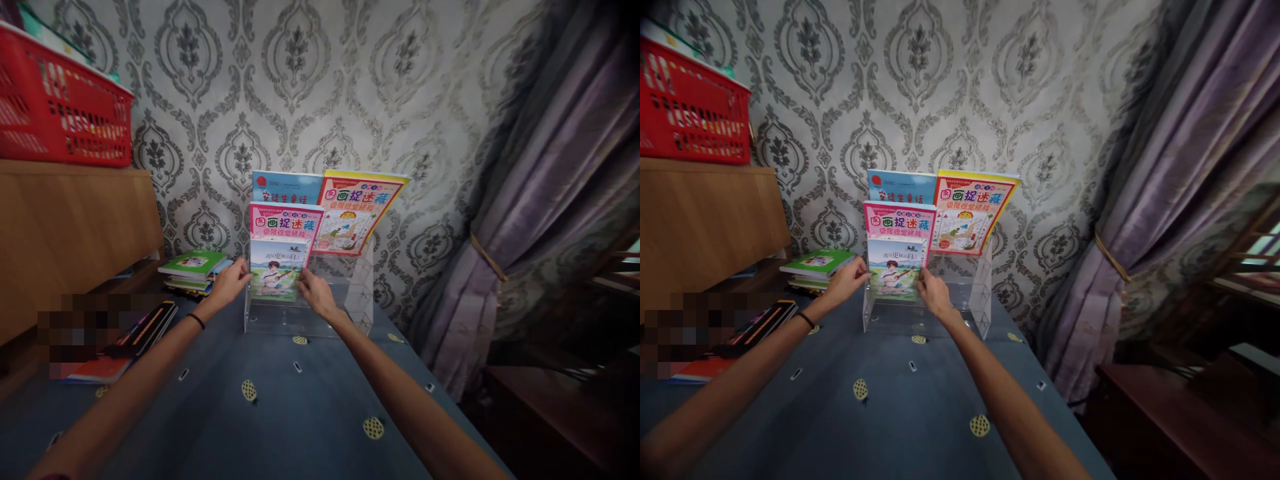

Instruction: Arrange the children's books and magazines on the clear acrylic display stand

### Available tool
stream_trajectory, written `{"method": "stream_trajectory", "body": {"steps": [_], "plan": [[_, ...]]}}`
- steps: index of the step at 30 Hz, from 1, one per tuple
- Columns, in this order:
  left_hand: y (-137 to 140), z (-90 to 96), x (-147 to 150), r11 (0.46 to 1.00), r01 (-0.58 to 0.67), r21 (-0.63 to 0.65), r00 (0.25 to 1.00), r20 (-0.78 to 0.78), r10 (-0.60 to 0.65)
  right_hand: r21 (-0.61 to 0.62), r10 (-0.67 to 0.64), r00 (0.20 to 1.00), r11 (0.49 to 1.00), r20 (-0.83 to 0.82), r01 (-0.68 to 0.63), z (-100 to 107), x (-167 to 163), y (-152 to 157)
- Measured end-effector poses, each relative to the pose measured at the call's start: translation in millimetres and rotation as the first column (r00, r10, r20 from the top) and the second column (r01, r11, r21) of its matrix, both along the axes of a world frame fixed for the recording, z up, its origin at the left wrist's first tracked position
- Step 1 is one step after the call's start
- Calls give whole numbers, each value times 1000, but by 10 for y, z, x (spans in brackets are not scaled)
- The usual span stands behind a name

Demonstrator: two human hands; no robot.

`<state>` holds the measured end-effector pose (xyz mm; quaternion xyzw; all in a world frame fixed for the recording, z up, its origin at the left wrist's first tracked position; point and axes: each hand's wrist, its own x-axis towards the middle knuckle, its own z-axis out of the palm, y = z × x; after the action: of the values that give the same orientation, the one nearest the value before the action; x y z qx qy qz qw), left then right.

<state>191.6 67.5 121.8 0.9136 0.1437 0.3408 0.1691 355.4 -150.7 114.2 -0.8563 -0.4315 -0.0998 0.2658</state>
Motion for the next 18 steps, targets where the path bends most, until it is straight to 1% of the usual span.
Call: {"method": "stream_trajectory", "body": {"steps": [9, 18], "plan": [[2, -3, -41, 1000, 2, 1, 1000, -14, -2, 108, 64, 998, 992, 14, -65, -73, 65, -11], [-4, 9, -99, 1000, -11, -7, 1000, -6, 11, 173, 71, 997, 982, -3, -70, -116, 102, -21]]}}
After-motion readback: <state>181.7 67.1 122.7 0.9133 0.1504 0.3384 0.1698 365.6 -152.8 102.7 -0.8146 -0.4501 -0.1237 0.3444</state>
